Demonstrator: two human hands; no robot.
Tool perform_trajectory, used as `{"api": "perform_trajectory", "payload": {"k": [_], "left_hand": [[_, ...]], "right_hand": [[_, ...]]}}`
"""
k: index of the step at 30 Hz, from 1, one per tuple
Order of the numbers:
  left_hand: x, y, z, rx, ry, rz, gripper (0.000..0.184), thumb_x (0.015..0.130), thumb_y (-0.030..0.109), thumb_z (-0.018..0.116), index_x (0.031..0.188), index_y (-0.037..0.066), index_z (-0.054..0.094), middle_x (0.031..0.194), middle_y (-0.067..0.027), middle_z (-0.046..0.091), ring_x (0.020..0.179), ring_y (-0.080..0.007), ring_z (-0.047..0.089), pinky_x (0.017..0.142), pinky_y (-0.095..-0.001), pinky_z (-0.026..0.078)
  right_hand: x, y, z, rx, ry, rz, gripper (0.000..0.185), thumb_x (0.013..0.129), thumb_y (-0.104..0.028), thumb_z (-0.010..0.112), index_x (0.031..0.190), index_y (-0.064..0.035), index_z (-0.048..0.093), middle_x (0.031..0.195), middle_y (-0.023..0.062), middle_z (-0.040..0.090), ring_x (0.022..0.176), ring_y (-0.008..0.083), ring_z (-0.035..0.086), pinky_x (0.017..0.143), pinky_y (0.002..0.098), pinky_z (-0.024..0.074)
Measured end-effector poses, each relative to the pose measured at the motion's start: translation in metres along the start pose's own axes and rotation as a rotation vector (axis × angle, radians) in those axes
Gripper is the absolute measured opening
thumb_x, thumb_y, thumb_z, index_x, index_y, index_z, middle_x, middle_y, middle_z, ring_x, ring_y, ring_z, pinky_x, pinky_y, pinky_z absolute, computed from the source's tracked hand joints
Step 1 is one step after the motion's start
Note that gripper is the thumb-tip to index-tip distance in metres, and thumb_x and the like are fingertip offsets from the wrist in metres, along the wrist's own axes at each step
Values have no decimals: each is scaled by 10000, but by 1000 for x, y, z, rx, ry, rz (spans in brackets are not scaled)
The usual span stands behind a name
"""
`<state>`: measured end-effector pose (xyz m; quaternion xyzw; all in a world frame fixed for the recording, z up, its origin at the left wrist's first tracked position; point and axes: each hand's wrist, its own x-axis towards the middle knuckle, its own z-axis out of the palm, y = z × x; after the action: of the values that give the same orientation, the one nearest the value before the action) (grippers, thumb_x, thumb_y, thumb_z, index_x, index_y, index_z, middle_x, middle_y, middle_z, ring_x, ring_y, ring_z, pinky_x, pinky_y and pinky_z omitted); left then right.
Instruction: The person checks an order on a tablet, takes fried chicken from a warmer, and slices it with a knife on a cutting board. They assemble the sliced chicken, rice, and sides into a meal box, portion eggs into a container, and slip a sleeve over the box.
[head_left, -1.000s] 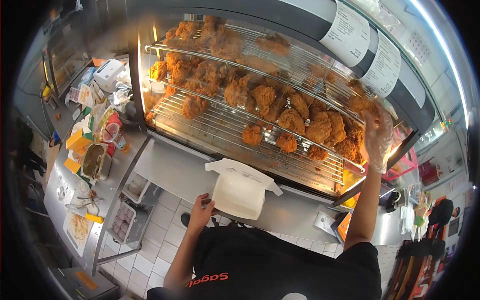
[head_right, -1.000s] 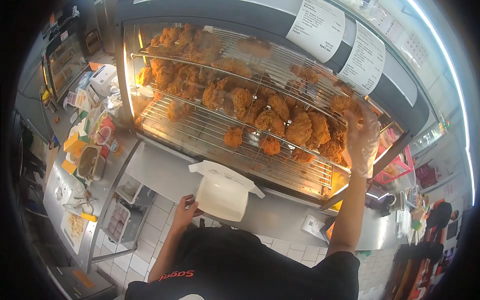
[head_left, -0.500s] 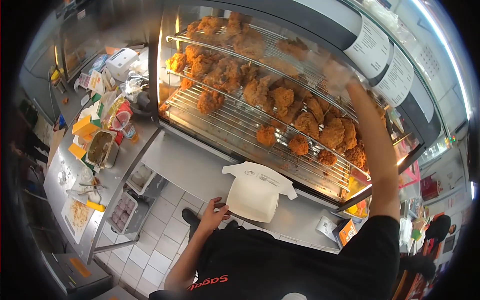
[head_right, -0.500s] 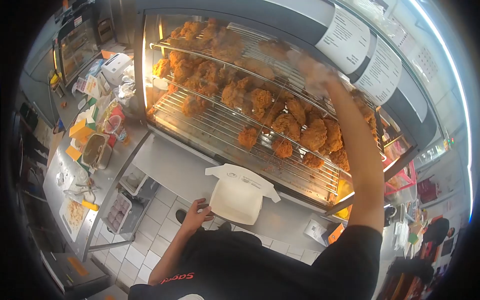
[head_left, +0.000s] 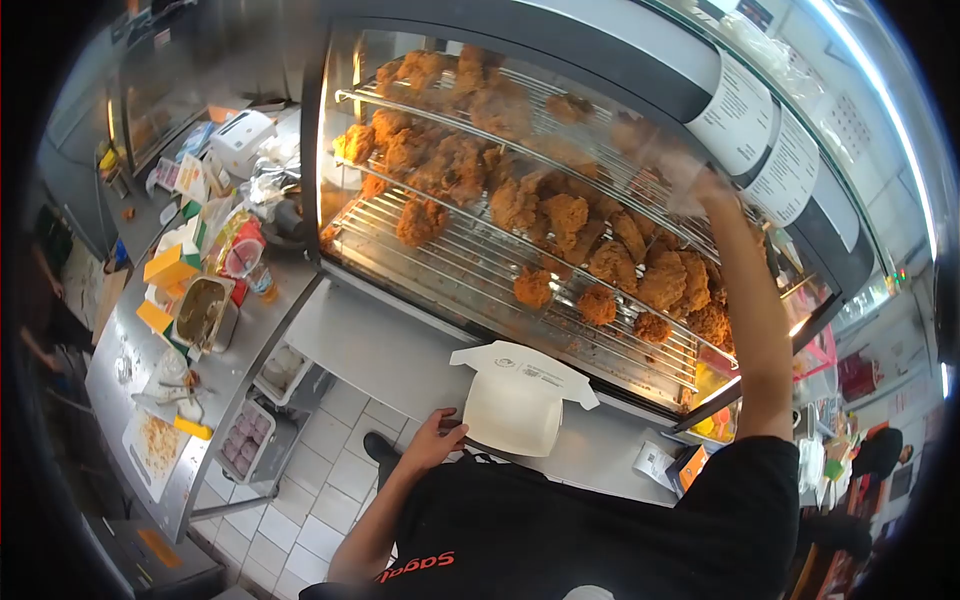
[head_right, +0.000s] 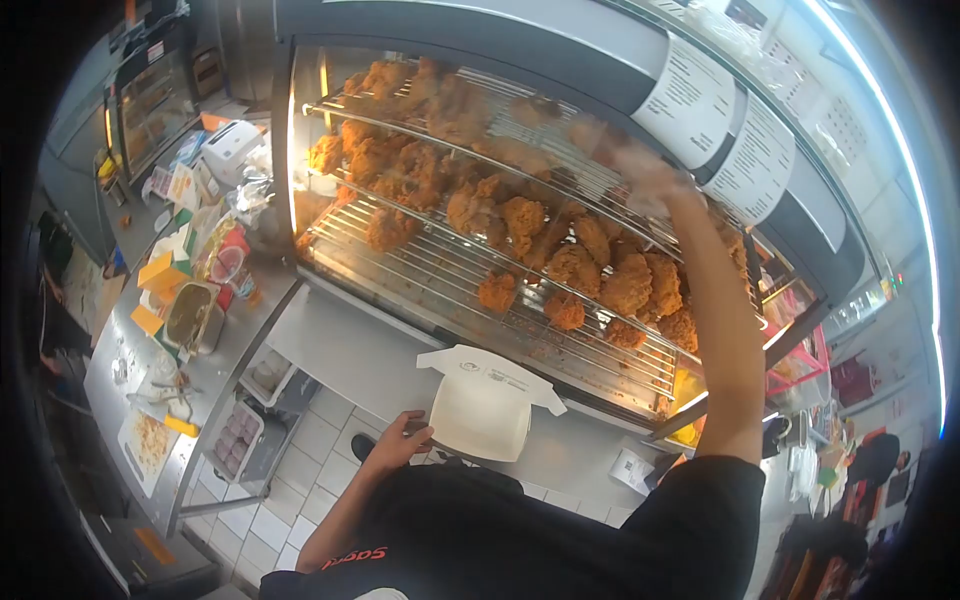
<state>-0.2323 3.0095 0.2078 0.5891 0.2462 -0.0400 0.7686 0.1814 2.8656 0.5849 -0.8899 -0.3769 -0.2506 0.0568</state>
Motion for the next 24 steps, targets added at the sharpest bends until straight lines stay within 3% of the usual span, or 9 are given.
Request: {"api": "perform_trajectory", "payload": {"k": [4,6,8,10,12,15,17,20,24], "left_hand": [[11,2,6,31,-56,-50,592,911,217,667,1356,-64,396,1167,-217,582,960,-250,665,796,-330,584],[16,8,5,73,-70,-70,572,901,218,677,1340,-53,432,1132,-204,605,954,-254,671,783,-330,581],[19,24,-2,839,33,304,486,871,202,697,1269,-21,530,1037,-178,642,887,-272,675,758,-348,559],[15,102,19,763,239,323,420,840,197,711,1199,12,594,964,-165,653,855,-304,651,752,-375,529],[42,142,38,840,319,1016,417,833,205,711,1191,27,596,987,-155,648,847,-307,626,747,-387,518],[70,227,106,910,131,1479,552,836,259,716,1310,59,517,1336,-213,517,1220,-401,509,967,-443,450],[96,246,145,996,95,1567,655,863,338,690,1407,79,431,1490,-250,353,1393,-453,300,1099,-541,287],[126,246,175,1168,334,1753,774,868,511,631,1470,110,355,1537,-248,277,1424,-483,208,1119,-603,188],[134,236,197,1129,357,1808,865,856,628,572,1505,121,305,1562,-230,236,1436,-492,160,1131,-610,121]], "right_hand": [[-85,-23,-43,62,84,156,346,836,-200,690,1144,-63,610,1162,156,636,1092,341,603,914,411,480],[-114,-16,-51,103,243,2,286,826,-142,695,1088,-59,616,1106,150,643,1026,344,615,871,421,491],[-151,-16,-52,69,350,50,275,829,-132,697,1084,-60,621,1103,145,645,1018,338,617,870,415,492],[-185,-22,-53,30,448,91,265,832,-123,699,1079,-61,627,1100,141,647,1010,332,619,869,408,493],[-215,-39,-53,112,490,307,265,844,-141,707,1079,-52,623,1100,126,652,1029,310,615,896,392,479],[-252,-65,-48,257,446,630,295,838,-144,723,1097,-47,620,1115,115,651,1076,287,594,941,387,447],[-272,-75,-45,255,459,669,316,825,-137,735,1107,-51,621,1122,113,648,1089,282,582,956,388,435],[-309,-71,-39,327,503,761,352,798,-114,756,1120,-64,624,1125,104,645,1099,274,567,977,390,417],[-350,-61,-28,753,672,865,372,769,-4,750,1113,-59,619,1139,84,606,1094,215,557,957,355,456]]}}
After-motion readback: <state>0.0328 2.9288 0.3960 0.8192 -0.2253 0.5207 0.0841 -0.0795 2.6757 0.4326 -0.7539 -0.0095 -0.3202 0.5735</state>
